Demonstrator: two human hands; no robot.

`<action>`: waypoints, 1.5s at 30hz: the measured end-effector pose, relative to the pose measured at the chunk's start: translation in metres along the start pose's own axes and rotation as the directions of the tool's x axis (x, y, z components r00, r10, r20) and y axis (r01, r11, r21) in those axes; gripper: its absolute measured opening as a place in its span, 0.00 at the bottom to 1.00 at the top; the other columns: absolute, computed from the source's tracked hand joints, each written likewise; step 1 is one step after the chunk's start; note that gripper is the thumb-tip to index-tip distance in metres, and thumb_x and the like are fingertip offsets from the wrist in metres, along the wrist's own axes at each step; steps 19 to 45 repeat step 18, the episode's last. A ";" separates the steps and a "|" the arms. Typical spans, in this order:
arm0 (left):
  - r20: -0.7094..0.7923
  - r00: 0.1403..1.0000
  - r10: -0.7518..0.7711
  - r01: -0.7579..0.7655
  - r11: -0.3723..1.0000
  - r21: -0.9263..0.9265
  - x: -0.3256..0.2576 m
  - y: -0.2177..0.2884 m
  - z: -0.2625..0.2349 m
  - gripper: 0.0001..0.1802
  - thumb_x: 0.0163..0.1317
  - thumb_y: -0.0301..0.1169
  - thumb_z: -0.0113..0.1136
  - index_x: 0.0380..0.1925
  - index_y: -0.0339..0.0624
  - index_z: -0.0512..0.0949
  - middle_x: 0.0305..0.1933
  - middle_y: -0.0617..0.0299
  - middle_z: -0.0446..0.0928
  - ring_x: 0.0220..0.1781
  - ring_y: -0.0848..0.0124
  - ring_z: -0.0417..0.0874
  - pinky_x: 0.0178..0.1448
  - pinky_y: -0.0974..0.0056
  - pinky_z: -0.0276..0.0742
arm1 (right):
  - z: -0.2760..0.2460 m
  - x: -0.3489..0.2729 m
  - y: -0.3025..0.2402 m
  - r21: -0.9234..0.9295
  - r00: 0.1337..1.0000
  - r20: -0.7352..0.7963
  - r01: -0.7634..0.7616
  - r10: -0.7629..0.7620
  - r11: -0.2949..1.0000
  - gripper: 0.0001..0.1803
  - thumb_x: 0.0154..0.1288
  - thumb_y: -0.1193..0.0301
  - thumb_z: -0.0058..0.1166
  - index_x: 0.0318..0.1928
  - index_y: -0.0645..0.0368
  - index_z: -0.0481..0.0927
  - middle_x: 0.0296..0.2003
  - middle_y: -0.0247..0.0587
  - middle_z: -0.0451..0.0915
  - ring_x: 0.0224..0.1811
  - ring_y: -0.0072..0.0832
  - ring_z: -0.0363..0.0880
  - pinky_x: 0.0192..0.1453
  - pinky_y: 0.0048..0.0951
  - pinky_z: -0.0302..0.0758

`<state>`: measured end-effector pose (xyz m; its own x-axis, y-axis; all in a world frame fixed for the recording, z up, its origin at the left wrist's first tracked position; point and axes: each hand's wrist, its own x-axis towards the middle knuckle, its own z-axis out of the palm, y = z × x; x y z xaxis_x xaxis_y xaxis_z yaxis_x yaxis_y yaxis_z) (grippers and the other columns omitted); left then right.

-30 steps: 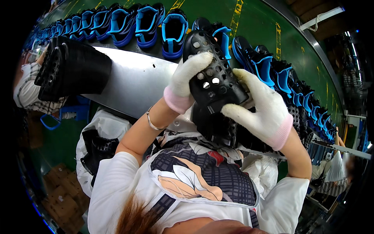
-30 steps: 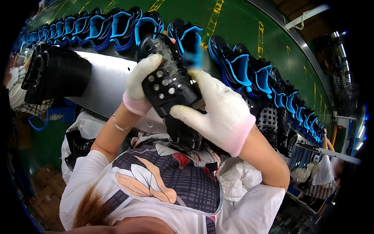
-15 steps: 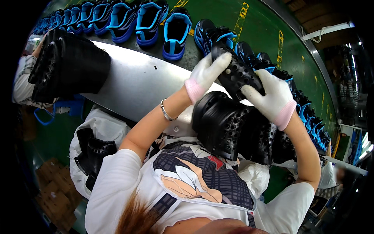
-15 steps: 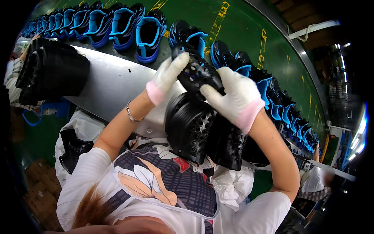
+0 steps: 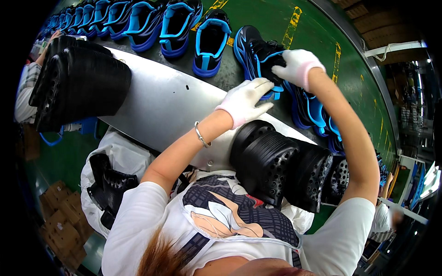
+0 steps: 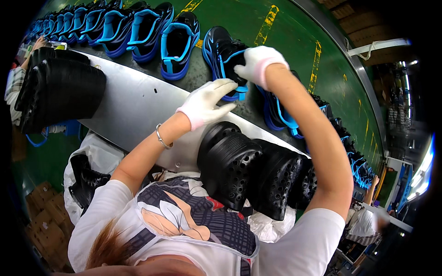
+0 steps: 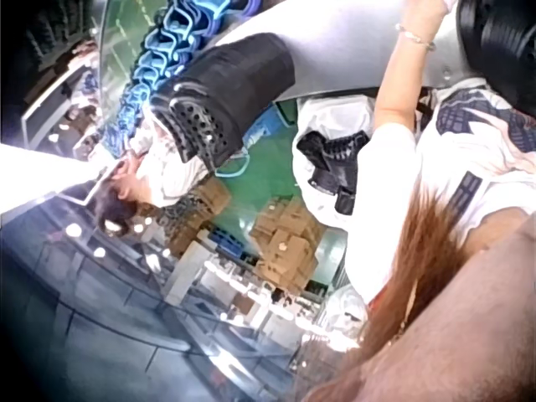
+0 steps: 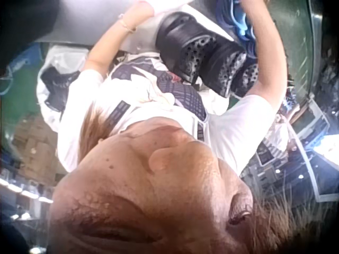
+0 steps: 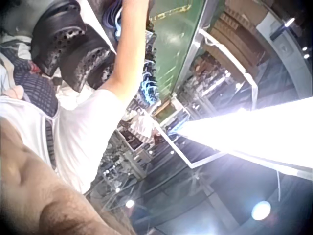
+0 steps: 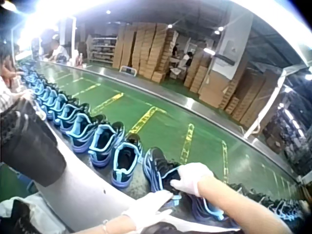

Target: The person picks up black shoe soles from a stack and places them into blue and black shoes on an assembly line.

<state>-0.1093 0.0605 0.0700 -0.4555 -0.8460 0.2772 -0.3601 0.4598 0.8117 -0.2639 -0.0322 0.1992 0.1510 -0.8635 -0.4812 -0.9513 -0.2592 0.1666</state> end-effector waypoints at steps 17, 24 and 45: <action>0.551 0.643 -0.531 0.354 0.845 0.401 0.085 -0.008 0.006 0.19 0.62 0.38 0.61 0.50 0.44 0.85 0.56 0.49 0.83 0.56 0.51 0.85 0.59 0.54 0.82 | 0.058 0.080 -0.037 0.049 0.991 0.069 -0.120 0.116 0.992 0.18 0.63 0.67 0.62 0.52 0.60 0.85 0.52 0.57 0.84 0.52 0.50 0.84 0.55 0.41 0.84; 0.530 0.661 -0.531 0.347 0.843 0.411 0.085 -0.006 0.006 0.19 0.62 0.39 0.61 0.50 0.43 0.85 0.56 0.48 0.83 0.56 0.51 0.85 0.60 0.54 0.82 | 0.062 0.081 -0.034 0.042 0.993 0.059 -0.106 0.103 0.993 0.18 0.63 0.67 0.62 0.52 0.60 0.85 0.52 0.57 0.84 0.52 0.50 0.84 0.55 0.41 0.84; 0.530 0.661 -0.531 0.347 0.843 0.411 0.085 -0.006 0.006 0.19 0.62 0.39 0.61 0.50 0.43 0.85 0.56 0.48 0.83 0.56 0.51 0.85 0.60 0.54 0.82 | 0.062 0.081 -0.034 0.042 0.993 0.059 -0.106 0.103 0.993 0.18 0.63 0.67 0.62 0.52 0.60 0.85 0.52 0.57 0.84 0.52 0.50 0.84 0.55 0.41 0.84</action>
